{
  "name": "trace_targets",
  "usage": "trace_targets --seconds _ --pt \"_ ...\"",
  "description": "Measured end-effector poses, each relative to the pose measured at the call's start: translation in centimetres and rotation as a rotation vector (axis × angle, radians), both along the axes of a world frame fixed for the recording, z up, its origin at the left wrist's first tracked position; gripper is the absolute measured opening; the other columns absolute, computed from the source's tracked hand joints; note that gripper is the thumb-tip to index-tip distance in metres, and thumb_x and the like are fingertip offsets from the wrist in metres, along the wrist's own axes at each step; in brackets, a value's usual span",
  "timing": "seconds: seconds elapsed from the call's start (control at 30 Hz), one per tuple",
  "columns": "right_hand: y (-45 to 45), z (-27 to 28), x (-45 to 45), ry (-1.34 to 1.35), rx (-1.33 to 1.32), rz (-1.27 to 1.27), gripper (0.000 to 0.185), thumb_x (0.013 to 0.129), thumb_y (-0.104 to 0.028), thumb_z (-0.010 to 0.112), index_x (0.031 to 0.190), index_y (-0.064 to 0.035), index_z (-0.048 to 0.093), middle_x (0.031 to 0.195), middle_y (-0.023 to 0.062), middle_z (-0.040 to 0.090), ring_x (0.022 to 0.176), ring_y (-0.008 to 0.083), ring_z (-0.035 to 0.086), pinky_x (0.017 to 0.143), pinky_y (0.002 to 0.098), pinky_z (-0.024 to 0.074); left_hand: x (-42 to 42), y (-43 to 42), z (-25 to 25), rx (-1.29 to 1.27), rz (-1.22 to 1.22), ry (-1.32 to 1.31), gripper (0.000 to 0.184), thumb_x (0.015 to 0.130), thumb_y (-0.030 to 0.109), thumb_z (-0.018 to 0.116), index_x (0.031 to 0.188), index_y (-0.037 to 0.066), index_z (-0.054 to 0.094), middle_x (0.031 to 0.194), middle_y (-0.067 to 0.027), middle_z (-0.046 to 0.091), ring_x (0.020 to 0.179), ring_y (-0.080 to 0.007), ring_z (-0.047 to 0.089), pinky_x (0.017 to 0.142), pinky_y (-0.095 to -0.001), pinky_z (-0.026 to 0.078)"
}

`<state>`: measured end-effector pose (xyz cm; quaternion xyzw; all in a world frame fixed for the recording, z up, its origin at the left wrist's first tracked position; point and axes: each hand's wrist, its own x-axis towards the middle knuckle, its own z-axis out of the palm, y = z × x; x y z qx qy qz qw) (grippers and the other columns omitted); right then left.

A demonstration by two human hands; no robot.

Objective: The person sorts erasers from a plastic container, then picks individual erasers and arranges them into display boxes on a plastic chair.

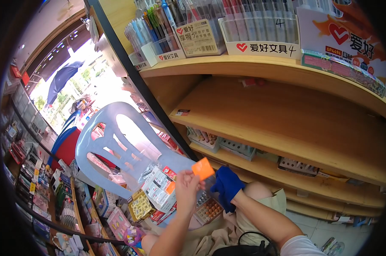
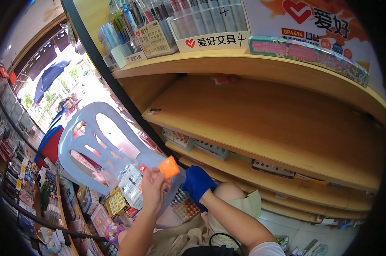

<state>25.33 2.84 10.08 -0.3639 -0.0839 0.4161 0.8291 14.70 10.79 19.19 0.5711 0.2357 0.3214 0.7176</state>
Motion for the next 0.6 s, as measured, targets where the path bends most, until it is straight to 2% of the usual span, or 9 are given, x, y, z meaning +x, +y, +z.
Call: trace_targets --seconds 0.13,0.23,0.33,0.4,0.47,0.57,0.6 --pt "0.5 -0.4 -0.4 0.007 -0.005 0.001 0.018 0.096 -0.026 0.052 0.089 -0.0095 0.053 0.063 0.0007 0.045 0.051 0.0126 0.044 0.056 0.0373 0.0485 4.2 1.0 3.8 -0.006 -0.045 -0.135 0.015 0.093 0.005 0.058 0.102 0.003 0.047 0.086 -0.0087 0.059 0.071 -0.0151 0.061 0.063 -0.0259 0.049" --pt "0.1 0.0 -0.5 0.030 0.007 0.032 0.019 0.097 -0.026 0.052 0.089 -0.0086 0.054 0.060 0.0014 0.044 0.050 0.0128 0.043 0.057 0.0369 0.0487 7.6 1.5 5.8 -0.040 -0.050 -0.166 0.014 0.094 0.008 0.058 0.104 0.002 0.050 0.085 -0.0085 0.060 0.072 -0.0145 0.060 0.065 -0.0252 0.050" --pt "0.0 -0.3 -0.1 0.042 0.003 0.034 0.019 0.097 -0.025 0.051 0.089 -0.0080 0.054 0.060 0.0026 0.045 0.050 0.0133 0.044 0.057 0.0364 0.0486 9.9 2.1 6.7 -0.085 -0.146 -0.038 0.017 0.095 0.012 0.058 0.104 -0.001 0.054 0.085 -0.0079 0.062 0.075 -0.0137 0.061 0.067 -0.0251 0.051" --pt "0.2 -1.2 0.2 0.043 0.010 0.011 0.019 0.097 -0.025 0.051 0.090 -0.0079 0.054 0.063 0.0033 0.047 0.051 0.0141 0.046 0.057 0.0362 0.0486 9.2 2.4 6.6 0.032 -0.137 0.105 0.019 0.095 0.015 0.059 0.104 -0.001 0.056 0.088 -0.0074 0.063 0.077 -0.0134 0.061 0.068 -0.0252 0.052" --pt "1.5 -6.2 2.1 -0.681 -0.172 -0.106 0.018 0.097 -0.025 0.052 0.089 -0.0082 0.054 0.066 0.0034 0.049 0.054 0.0149 0.048 0.058 0.0359 0.0488 7.6 3.5 6.1 0.144 -0.159 0.220 0.020 0.094 0.016 0.060 0.103 -0.001 0.058 0.090 -0.0069 0.063 0.079 -0.0129 0.061 0.068 -0.0249 0.053" --pt "0.7 -5.3 1.6 -0.605 -0.167 -0.084 0.019 0.097 -0.027 0.052 0.088 -0.0098 0.054 0.070 0.0030 0.051 0.057 0.0167 0.050 0.061 0.0371 0.0493 2.7 6.7 4.9 0.313 -0.211 0.388 0.017 0.090 0.014 0.064 0.101 0.000 0.061 0.094 -0.0063 0.064 0.080 -0.0129 0.062 0.067 -0.0250 0.053" --pt "0.0 -2.6 1.4 -0.415 -0.148 -0.044 0.020 0.097 -0.028 0.052 0.088 -0.0103 0.054 0.069 0.0030 0.051 0.057 0.0168 0.050 0.061 0.0375 0.0493 0.9 8.5 3.9 0.380 -0.221 0.474 0.016 0.088 0.011 0.065 0.101 0.001 0.062 0.093 -0.0062 0.064 0.079 -0.0136 0.061 0.067 -0.0258 0.052"
